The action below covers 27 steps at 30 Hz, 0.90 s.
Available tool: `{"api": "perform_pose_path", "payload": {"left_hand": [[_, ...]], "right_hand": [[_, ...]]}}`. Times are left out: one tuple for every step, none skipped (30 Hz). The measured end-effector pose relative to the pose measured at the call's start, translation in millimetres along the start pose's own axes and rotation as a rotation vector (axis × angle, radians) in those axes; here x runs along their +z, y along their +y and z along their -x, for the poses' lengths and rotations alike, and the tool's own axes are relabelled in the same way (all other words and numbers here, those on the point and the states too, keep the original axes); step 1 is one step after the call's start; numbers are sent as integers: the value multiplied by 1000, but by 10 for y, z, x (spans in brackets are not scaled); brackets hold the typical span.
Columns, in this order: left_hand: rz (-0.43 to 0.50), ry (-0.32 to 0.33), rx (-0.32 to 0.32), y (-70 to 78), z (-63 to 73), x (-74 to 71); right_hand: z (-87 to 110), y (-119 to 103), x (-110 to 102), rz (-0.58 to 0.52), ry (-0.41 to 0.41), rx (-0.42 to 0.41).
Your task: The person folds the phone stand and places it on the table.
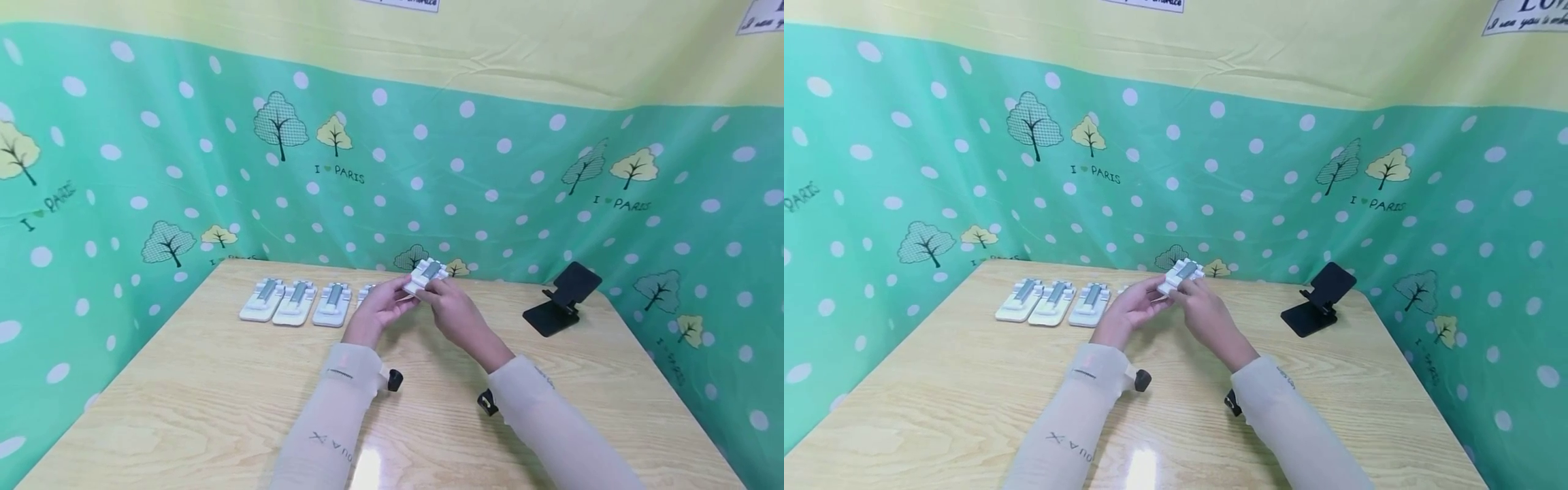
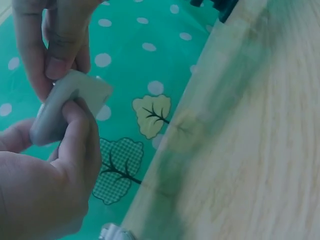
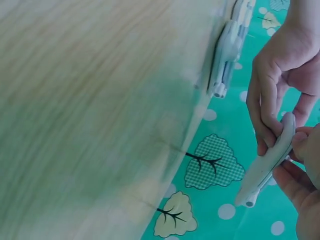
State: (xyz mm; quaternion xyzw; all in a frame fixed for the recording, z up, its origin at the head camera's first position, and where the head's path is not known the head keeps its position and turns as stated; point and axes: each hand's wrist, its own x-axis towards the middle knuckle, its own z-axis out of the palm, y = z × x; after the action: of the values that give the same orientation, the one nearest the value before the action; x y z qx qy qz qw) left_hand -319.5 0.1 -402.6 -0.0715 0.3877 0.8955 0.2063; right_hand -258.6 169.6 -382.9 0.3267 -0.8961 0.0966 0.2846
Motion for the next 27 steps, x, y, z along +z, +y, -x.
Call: {"api": "perform_pose_path", "payload": {"left_hand": [[-8,10,-3,-7,-3,-4],[-10,22,-9,-14,-5,-9],[-6,28,-15,-18,-7,-12],[-7,29,-16,-24,-9,-14],[-5,28,-21,-27,-9,-16],[-6,27,-23,-29,-9,-19],[-9,24,-24,-29,-5,-21],[-9,23,-26,-27,-1,-24],[-10,22,-25,-23,5,-25],[-14,22,-22,-17,14,-26],[-15,24,-26,-9,23,-26],[-23,23,-26,-3,31,-27],[-28,22,-30,4,38,-28],[-34,24,-34,10,46,-30],[-36,25,-40,11,49,-33],[-39,24,-51,10,52,-36],[-40,23,-64,5,54,-37],[-43,24,-73,-2,57,-39],[-38,30,-85,-10,58,-41],[-36,36,-94,-19,62,-42],[-36,40,-100,-28,64,-44],[-39,44,-106,-36,67,-44],[-42,48,-107,-43,71,-46],[-42,56,-109,-50,72,-48],[-42,64,-111,-56,72,-50],[-41,71,-110,-63,73,-54],[-40,82,-113,-70,76,-55]], "right_hand": [[4,0,3,6,-12,2],[10,-1,2,5,-21,4],[17,0,2,4,-28,5],[26,6,3,-1,-32,7],[35,14,0,-15,-34,9],[45,30,-1,-29,-34,12],[54,47,-10,-53,-32,21],[66,75,-19,-79,-28,30],[79,110,-30,-99,-25,45],[96,152,-46,-117,-19,63],[118,196,-71,-137,-16,90],[145,251,-93,-149,-13,122],[174,308,-120,-159,-12,157],[204,368,-151,-159,-18,193],[238,427,-191,-159,-28,231],[277,491,-225,-165,-41,271],[322,556,-257,-169,-54,313],[368,629,-282,-172,-66,349],[419,701,-307,-174,-76,386],[471,769,-333,-178,-81,418],[527,839,-357,-183,-81,445],[580,905,-375,-186,-74,470],[631,970,-396,-183,-58,488],[674,1026,-420,-181,-40,504],[714,1076,-445,-174,-15,514],[746,1117,-476,-169,17,521],[776,1156,-504,-161,49,530]]}}
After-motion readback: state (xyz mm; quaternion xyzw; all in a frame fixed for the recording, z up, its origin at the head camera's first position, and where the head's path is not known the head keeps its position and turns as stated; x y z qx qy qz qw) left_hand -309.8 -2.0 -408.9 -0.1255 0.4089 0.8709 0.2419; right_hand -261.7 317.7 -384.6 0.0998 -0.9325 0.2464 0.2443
